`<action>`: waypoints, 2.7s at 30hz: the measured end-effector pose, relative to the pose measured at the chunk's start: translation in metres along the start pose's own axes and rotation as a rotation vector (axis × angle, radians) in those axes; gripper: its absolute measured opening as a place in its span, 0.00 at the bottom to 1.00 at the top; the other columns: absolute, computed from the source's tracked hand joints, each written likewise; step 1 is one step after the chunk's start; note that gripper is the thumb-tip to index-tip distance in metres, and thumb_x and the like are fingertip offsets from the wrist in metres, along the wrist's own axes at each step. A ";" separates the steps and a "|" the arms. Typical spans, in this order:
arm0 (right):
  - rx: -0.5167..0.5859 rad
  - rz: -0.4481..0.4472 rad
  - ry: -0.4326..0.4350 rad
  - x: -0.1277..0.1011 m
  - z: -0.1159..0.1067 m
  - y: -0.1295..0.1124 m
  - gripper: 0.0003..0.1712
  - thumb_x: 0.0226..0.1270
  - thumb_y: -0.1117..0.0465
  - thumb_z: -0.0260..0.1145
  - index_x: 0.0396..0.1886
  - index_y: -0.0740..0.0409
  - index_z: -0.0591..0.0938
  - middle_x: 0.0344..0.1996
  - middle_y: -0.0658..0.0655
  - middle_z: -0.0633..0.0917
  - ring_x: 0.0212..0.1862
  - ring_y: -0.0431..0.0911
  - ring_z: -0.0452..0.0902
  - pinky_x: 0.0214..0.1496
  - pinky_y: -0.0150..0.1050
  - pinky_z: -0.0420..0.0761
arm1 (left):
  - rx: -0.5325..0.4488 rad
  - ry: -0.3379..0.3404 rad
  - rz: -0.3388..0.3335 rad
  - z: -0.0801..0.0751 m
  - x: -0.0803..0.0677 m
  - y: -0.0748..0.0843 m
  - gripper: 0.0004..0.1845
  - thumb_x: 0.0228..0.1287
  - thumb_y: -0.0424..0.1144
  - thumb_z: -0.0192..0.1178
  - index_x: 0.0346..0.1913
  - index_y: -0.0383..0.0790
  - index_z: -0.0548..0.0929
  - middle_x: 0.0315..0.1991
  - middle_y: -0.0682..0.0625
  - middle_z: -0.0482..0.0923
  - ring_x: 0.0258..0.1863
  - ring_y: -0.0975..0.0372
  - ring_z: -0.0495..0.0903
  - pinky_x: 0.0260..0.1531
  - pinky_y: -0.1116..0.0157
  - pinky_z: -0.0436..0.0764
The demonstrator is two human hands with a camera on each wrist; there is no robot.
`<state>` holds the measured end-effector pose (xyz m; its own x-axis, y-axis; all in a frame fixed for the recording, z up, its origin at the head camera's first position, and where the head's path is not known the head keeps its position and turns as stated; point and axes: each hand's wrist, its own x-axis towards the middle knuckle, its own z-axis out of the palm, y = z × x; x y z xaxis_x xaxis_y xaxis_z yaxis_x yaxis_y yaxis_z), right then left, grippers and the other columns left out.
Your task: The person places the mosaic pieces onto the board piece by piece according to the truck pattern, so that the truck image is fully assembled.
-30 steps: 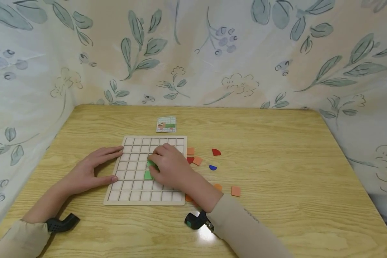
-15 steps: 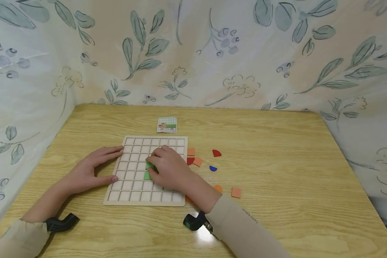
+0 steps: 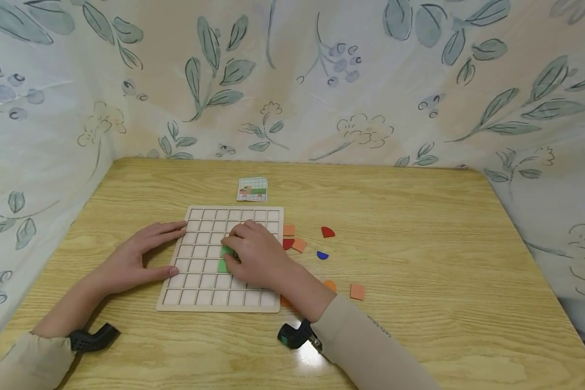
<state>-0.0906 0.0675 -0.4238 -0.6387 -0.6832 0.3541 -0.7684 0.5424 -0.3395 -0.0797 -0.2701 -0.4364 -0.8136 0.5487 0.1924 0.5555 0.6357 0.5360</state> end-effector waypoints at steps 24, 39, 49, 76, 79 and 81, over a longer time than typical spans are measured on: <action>-0.002 0.050 0.092 -0.034 -0.025 0.022 0.26 0.70 0.47 0.80 0.58 0.61 0.92 0.46 0.53 0.87 0.49 0.50 0.78 0.54 0.45 0.79 | -0.004 -0.004 -0.014 0.000 -0.001 0.002 0.44 0.64 0.51 0.81 0.81 0.48 0.76 0.82 0.52 0.68 0.82 0.45 0.63 0.83 0.57 0.54; -0.003 0.134 0.159 -0.082 -0.053 0.054 0.25 0.64 0.49 0.84 0.55 0.59 0.94 0.43 0.53 0.87 0.46 0.51 0.77 0.53 0.48 0.78 | -0.001 0.014 0.021 0.004 -0.002 -0.003 0.45 0.62 0.49 0.83 0.80 0.46 0.76 0.82 0.52 0.68 0.81 0.47 0.65 0.82 0.71 0.46; -0.048 0.142 0.161 -0.104 -0.061 0.067 0.22 0.64 0.50 0.84 0.50 0.59 0.94 0.43 0.55 0.88 0.46 0.52 0.78 0.53 0.51 0.79 | 0.004 0.014 0.026 0.004 -0.003 -0.002 0.45 0.62 0.49 0.82 0.81 0.46 0.76 0.82 0.52 0.68 0.81 0.46 0.64 0.81 0.70 0.47; -0.023 0.161 0.153 -0.103 -0.058 0.074 0.11 0.66 0.55 0.83 0.43 0.55 0.95 0.39 0.50 0.88 0.40 0.46 0.77 0.48 0.48 0.75 | -0.025 0.011 -0.021 0.005 -0.002 -0.001 0.45 0.61 0.49 0.83 0.81 0.50 0.76 0.83 0.55 0.67 0.82 0.48 0.63 0.81 0.65 0.50; -0.031 0.157 0.161 -0.102 -0.059 0.074 0.11 0.66 0.55 0.82 0.42 0.56 0.94 0.40 0.51 0.89 0.41 0.48 0.78 0.48 0.48 0.76 | -0.045 0.007 -0.024 0.002 -0.002 -0.001 0.45 0.61 0.49 0.83 0.80 0.51 0.77 0.83 0.55 0.67 0.82 0.47 0.62 0.80 0.66 0.51; -0.034 0.157 0.161 -0.100 -0.058 0.074 0.11 0.66 0.55 0.81 0.42 0.56 0.94 0.40 0.52 0.89 0.42 0.48 0.79 0.48 0.49 0.76 | -0.058 0.005 -0.025 0.000 -0.002 0.000 0.44 0.61 0.48 0.83 0.80 0.51 0.77 0.83 0.54 0.67 0.82 0.46 0.62 0.79 0.68 0.50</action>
<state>-0.0861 0.2045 -0.4339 -0.7462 -0.5039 0.4350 -0.6586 0.6539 -0.3724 -0.0780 -0.2719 -0.4370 -0.8280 0.5304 0.1820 0.5241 0.6165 0.5876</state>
